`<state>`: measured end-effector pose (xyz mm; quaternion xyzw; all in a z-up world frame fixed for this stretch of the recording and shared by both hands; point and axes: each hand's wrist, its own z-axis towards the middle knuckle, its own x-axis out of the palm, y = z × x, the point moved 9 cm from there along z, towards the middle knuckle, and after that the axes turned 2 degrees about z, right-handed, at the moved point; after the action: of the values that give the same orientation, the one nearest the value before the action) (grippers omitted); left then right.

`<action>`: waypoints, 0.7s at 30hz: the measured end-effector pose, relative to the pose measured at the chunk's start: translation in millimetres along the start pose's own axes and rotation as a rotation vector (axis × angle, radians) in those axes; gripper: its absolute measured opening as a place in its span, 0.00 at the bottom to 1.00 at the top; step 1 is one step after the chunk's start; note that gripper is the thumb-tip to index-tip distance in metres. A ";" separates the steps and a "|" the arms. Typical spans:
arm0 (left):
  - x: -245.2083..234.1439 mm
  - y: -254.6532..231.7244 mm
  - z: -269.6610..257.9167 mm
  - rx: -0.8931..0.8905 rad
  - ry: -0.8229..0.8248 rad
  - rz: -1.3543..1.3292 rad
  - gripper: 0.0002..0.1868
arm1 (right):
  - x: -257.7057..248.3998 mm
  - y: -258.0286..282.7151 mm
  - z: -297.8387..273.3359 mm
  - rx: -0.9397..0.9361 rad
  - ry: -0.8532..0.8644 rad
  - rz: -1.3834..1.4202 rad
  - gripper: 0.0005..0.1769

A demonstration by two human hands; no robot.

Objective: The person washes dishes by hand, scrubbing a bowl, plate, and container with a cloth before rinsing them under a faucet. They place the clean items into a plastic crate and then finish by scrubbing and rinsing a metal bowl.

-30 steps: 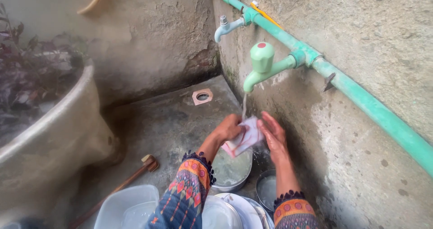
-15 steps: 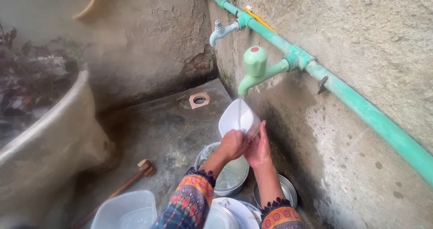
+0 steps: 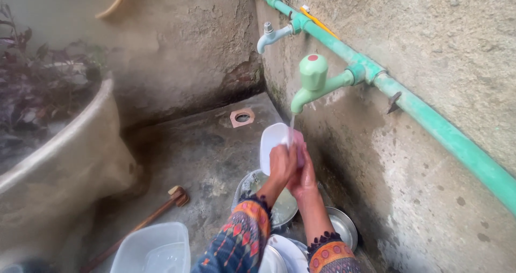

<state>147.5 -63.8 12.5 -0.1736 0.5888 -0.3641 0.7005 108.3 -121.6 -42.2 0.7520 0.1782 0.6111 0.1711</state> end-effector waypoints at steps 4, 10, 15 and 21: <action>3.5 -6.8 -4.2 -0.074 -0.195 -0.280 0.22 | 2.0 9.0 3.8 -0.073 0.081 0.018 0.44; -13.9 -53.9 -62.3 0.636 0.186 0.242 0.23 | 15.4 33.6 -8.2 -0.051 0.062 -0.007 0.43; -1.9 -17.0 -9.2 -0.063 -0.004 0.064 0.29 | 4.5 11.1 1.2 -0.048 -0.010 -0.107 0.46; 8.3 37.0 -2.3 -0.224 -0.412 -0.591 0.21 | -44.6 14.4 24.1 0.026 -0.054 0.014 0.47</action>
<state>157.0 -44.3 -18.8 -0.4813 0.3960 -0.4412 0.6457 124.3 -156.5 -78.3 0.7715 0.1763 0.5894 0.1619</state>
